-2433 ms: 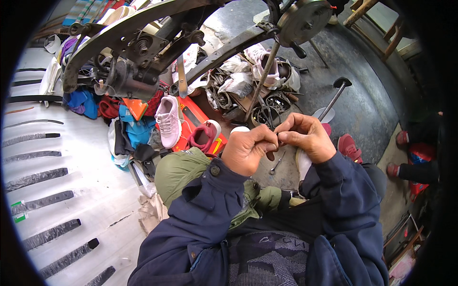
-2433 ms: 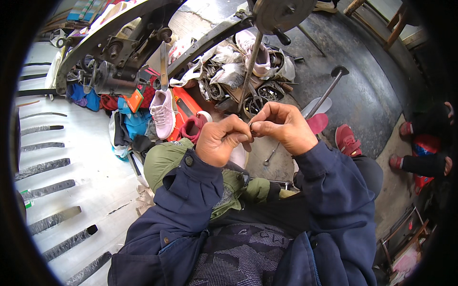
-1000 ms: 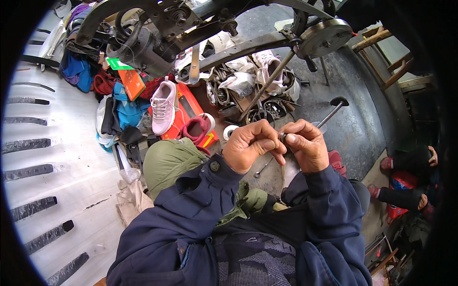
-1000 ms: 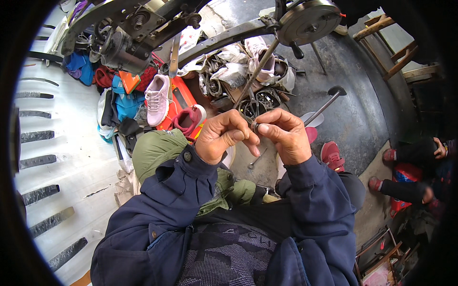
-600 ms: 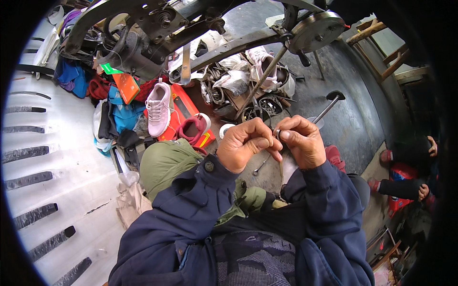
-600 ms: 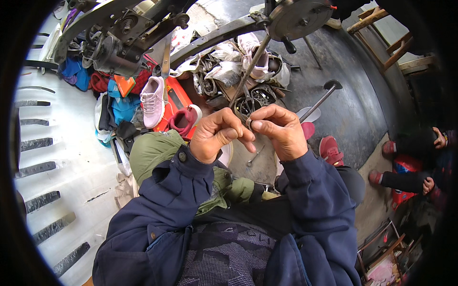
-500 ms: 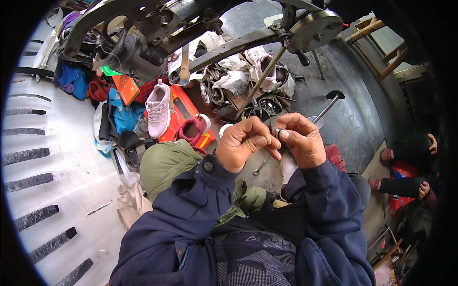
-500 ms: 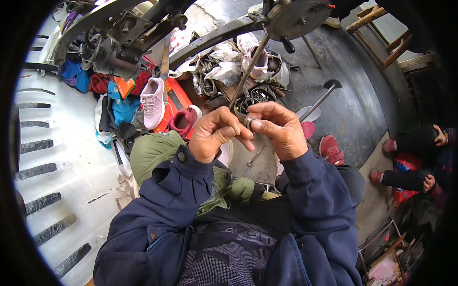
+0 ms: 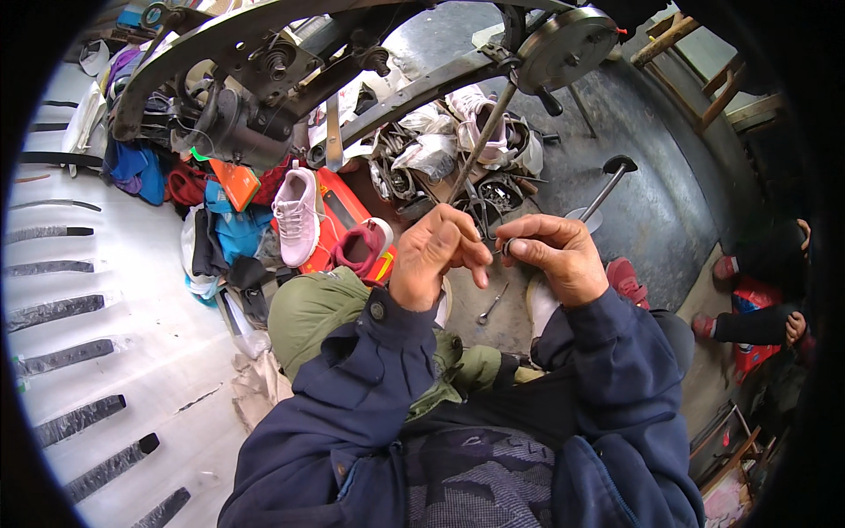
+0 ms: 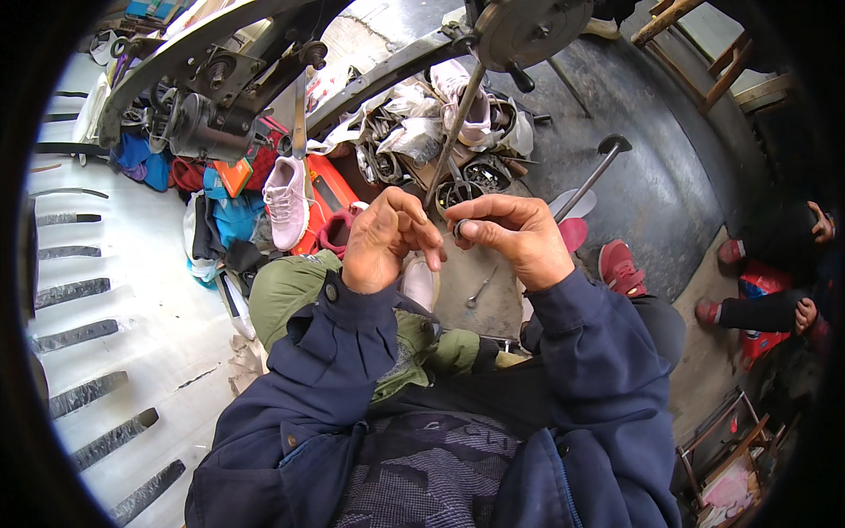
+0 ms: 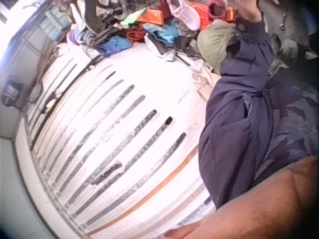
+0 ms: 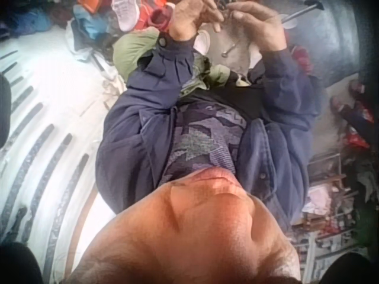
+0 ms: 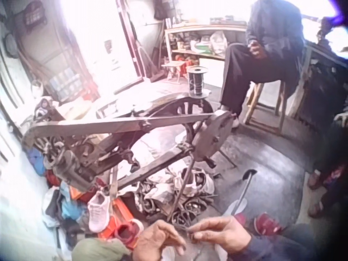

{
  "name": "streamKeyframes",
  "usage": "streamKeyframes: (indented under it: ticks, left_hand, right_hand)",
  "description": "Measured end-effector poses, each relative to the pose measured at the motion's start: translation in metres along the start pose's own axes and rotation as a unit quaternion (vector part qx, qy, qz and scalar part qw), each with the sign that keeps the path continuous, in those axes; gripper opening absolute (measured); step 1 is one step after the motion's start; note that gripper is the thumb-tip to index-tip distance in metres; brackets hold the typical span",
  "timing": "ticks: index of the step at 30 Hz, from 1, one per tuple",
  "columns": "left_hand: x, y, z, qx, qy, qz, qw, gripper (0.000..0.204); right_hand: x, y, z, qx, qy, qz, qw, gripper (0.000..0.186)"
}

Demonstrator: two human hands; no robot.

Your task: The person threads a sewing machine, then places a red shoe onto the machine and begins stitching the shoe's upper. The person handles the thread, needle, and shoe while operating the machine.

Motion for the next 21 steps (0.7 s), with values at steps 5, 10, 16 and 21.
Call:
streamKeyframes:
  ticks: [5,10,16,21]
  left_hand:
    - [-0.009,0.001,-0.006,0.027,-0.107,-0.131,0.985,0.033]
    - [-0.013,-0.001,-0.004,-0.003,-0.149,-0.21,0.966,0.029]
    - [-0.017,-0.001,-0.001,-0.007,-0.176,-0.239,0.955,0.023]
    - [-0.02,-0.001,-0.005,-0.007,-0.168,-0.26,0.951,0.023]
  right_hand:
    - [-0.005,0.001,0.009,-0.011,0.093,-0.004,0.996,0.03]
    - [-0.006,-0.001,0.013,-0.041,0.183,0.045,0.981,0.035]
    - [-0.008,0.001,0.015,-0.05,0.207,0.044,0.976,0.043]
    - [-0.01,0.001,0.017,-0.045,0.221,0.019,0.974,0.052]
Point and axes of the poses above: each hand's wrist, its own y-axis away from the middle knuckle, its own z-axis out of the palm, x = y × z, the point moved 3 cm from there along -y, towards the middle knuckle, and after that the axes turned 13 degrees about -x, right-handed, at the moved point
